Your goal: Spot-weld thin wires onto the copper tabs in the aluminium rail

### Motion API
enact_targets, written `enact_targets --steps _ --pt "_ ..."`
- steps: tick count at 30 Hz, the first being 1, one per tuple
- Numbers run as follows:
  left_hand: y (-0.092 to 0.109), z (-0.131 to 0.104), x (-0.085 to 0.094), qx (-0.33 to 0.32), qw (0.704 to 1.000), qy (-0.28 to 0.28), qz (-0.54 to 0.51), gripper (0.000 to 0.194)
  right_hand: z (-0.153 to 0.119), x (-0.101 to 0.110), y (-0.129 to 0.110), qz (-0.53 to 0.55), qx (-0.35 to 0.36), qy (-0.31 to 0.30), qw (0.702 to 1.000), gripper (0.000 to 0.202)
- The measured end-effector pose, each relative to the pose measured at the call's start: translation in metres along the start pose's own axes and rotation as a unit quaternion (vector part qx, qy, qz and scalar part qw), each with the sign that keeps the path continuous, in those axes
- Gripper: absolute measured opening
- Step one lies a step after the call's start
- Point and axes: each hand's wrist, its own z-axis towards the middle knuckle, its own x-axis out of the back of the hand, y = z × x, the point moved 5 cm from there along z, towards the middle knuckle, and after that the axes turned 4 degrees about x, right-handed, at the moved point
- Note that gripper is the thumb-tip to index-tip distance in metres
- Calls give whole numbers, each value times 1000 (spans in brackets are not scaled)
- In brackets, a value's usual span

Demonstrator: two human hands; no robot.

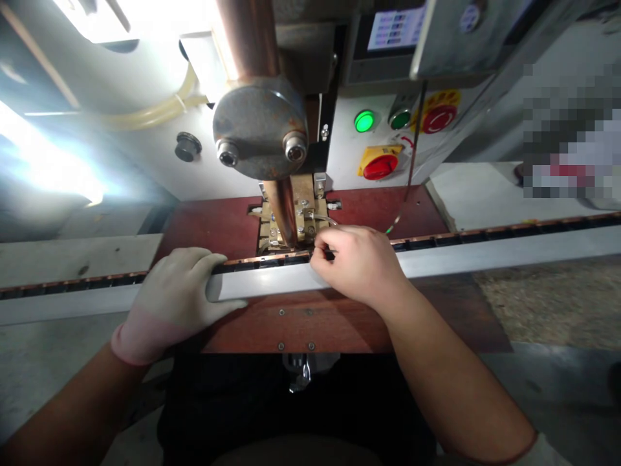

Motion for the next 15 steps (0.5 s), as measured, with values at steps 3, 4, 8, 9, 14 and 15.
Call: enact_targets --steps 3,4,8,9,14,15 --pt "-3 1 0 7 1000 -11 -4 69 0 -1 1 8 -4 -11 1000 15" --pt "-3 2 0 10 1000 -16 -7 69 1 -1 1 8 -6 -15 1000 15" --pt "-6 3 -3 18 999 -39 -24 67 3 -3 4 16 -18 -35 999 18" --pt "-7 3 -3 18 999 -41 -26 67 3 -3 4 21 -22 -38 999 18" --pt "-8 4 -4 13 999 -35 -16 70 6 -5 5 38 -33 -51 997 17" --pt "-8 4 -4 12 999 -33 -12 70 6 -5 5 40 -34 -53 997 17"
